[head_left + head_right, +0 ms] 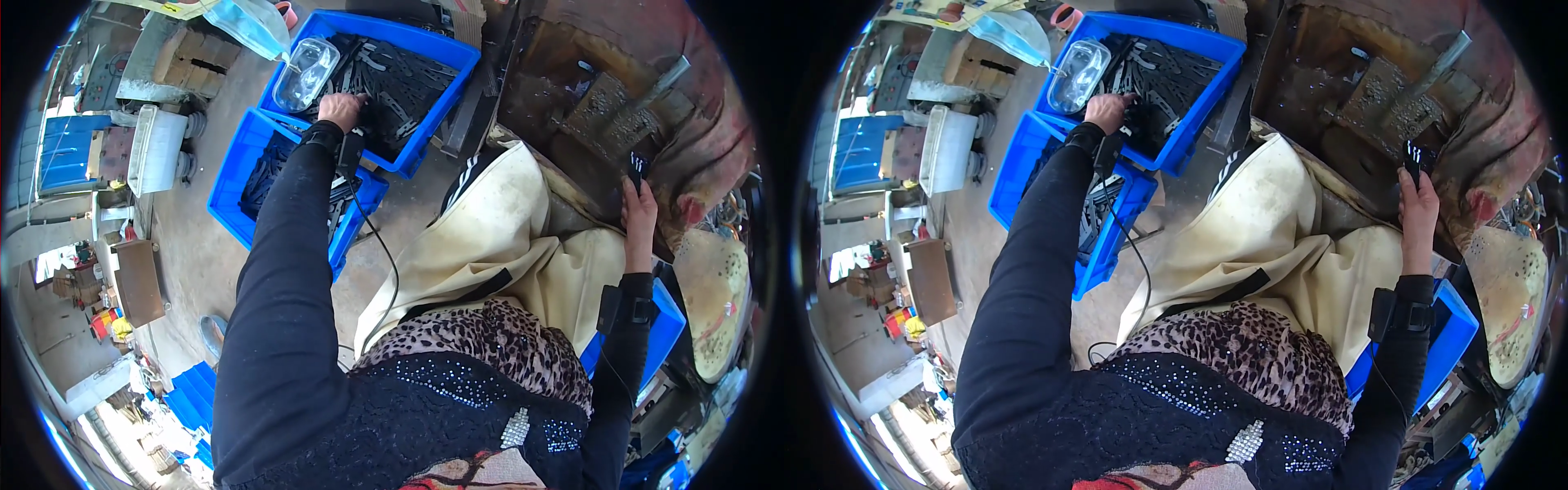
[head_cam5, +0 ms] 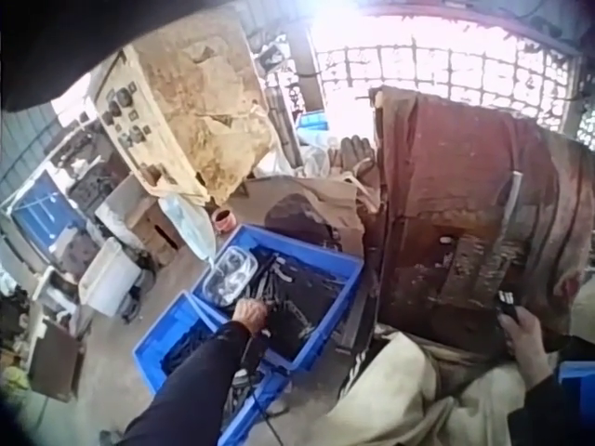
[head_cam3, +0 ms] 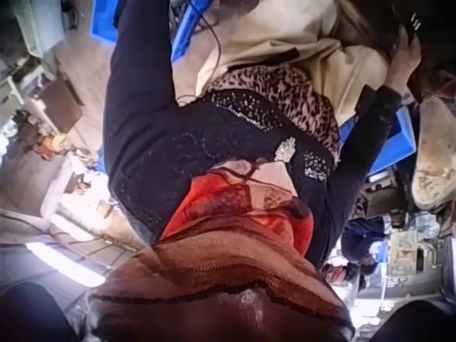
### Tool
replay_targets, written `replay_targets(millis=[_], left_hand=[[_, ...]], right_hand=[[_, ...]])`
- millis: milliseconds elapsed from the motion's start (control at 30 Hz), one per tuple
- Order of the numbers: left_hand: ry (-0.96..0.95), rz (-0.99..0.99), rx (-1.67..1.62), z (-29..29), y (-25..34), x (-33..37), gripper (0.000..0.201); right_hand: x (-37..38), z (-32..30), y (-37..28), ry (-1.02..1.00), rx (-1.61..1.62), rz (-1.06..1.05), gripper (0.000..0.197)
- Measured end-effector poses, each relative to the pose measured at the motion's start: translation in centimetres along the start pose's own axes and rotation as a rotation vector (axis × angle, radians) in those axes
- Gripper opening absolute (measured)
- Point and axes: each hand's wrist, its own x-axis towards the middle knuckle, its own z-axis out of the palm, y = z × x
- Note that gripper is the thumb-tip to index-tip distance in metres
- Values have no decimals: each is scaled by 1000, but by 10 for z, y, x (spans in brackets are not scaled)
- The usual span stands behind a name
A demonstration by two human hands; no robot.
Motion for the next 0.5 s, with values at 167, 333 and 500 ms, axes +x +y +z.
replay_targets(millis=[167, 333, 500], left_hand=[[20, 141, 181, 14, -10, 9, 13], [25, 85, -65, -9, -13, -3, 9], [202, -84, -448, -40, -25, -22, 21]], right_hand=[[1, 1, 0, 22, -22, -14, 12], [4, -1, 6, 22, -22, -24, 12], [2, 1, 1, 13, -22, -54, 14]])
